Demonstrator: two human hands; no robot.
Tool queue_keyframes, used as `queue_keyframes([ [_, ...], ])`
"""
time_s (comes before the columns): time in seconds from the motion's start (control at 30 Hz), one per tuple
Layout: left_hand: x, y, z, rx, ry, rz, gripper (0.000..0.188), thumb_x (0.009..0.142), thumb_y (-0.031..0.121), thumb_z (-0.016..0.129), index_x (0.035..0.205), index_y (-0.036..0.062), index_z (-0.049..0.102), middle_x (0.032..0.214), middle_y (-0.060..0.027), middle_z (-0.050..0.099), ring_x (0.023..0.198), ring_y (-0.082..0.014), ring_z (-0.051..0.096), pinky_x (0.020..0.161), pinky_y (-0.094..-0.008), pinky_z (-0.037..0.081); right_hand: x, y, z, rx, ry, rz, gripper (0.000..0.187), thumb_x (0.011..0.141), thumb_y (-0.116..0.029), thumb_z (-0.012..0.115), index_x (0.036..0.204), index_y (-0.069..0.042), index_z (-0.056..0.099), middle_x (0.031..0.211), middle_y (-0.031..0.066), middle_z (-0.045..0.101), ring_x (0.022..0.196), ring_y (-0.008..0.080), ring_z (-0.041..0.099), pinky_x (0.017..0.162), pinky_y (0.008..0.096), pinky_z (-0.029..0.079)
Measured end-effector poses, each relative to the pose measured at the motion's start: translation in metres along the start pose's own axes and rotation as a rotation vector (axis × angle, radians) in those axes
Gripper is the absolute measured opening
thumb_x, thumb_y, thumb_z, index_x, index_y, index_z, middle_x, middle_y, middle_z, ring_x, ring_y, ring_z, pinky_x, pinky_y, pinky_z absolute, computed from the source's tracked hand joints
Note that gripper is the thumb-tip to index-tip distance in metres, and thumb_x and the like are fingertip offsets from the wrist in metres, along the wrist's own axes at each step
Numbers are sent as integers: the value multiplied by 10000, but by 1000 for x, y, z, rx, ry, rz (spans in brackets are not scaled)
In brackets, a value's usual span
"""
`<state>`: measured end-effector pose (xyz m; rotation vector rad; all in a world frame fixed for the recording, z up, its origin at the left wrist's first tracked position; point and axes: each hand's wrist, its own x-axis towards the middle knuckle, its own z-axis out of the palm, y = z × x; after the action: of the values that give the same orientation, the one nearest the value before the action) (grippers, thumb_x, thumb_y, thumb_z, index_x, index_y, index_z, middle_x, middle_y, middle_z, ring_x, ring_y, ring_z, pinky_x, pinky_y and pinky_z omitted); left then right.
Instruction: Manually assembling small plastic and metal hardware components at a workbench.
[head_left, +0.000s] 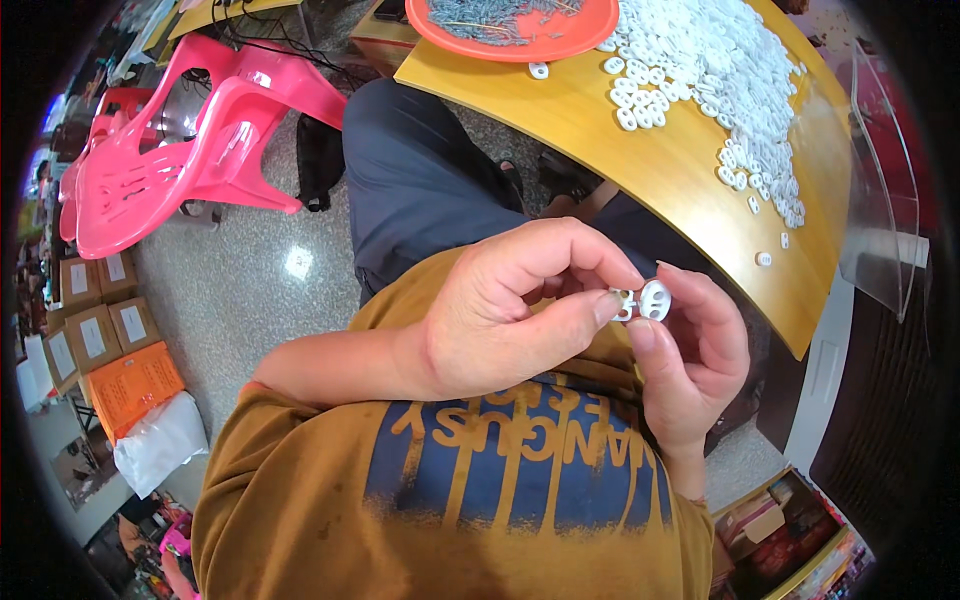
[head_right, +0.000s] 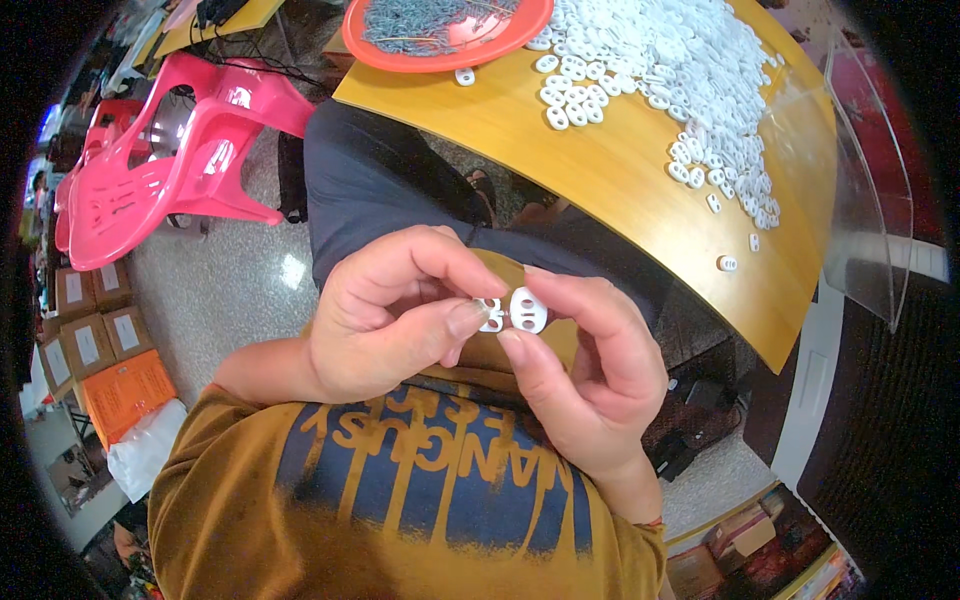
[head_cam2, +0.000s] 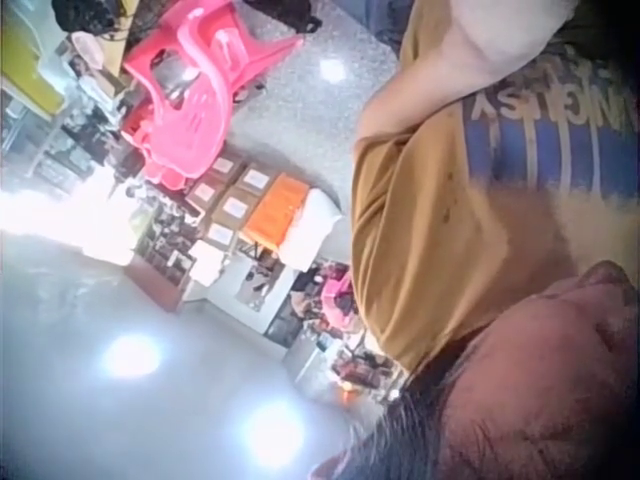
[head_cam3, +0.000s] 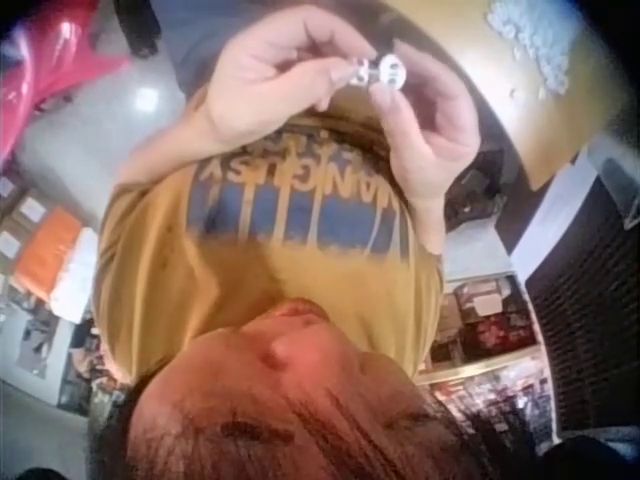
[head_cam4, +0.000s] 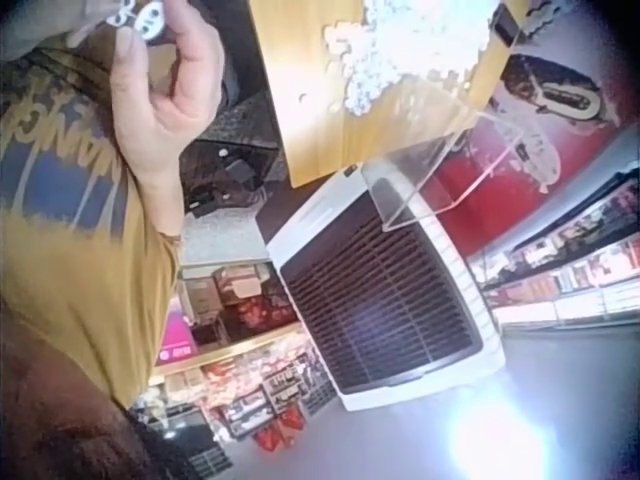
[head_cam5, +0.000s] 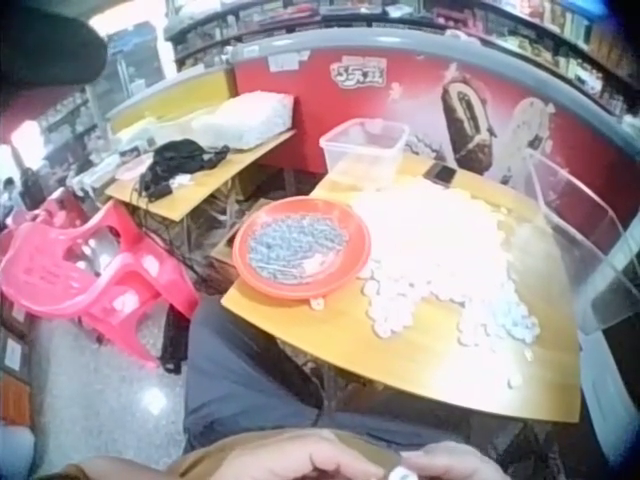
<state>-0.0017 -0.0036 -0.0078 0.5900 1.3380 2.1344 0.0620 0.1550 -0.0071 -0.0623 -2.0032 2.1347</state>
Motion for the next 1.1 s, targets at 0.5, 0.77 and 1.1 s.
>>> queue_keyframes([
  [0.5, 0, 3, 2, -22, -26, -122, 222, 858, -13, 471, 1075, 3, 426, 958, -87, 556, 679, -46, 513, 593, -174, 441, 8, -3, -2, -217, -93, -168, 341, 717, 53, 624, 1053, 52, 569, 854, 91, 585, 730, 142, 539, 664, 220, 413],
  [0.77, 2, 3, 0, -125, -73, -115, 255, 855, -19, 473, 1102, -8, 410, 994, -117, 552, 743, -90, 556, 633, -201, 485, 8, -4, -4, -163, -126, -139, 343, 765, 2, 596, 1101, 52, 545, 874, 85, 570, 761, 145, 524, 690, 224, 403],
  [1.1, 4, 2, 0, -162, -41, -155, 295, 849, -4, 502, 1116, 2, 375, 970, -99, 528, 839, -104, 539, 657, -199, 494, 11, -5, -3, -315, -174, -247, 402, 764, -27, 612, 1150, 36, 517, 896, 100, 566, 780, 168, 535, 722, 247, 413],
])
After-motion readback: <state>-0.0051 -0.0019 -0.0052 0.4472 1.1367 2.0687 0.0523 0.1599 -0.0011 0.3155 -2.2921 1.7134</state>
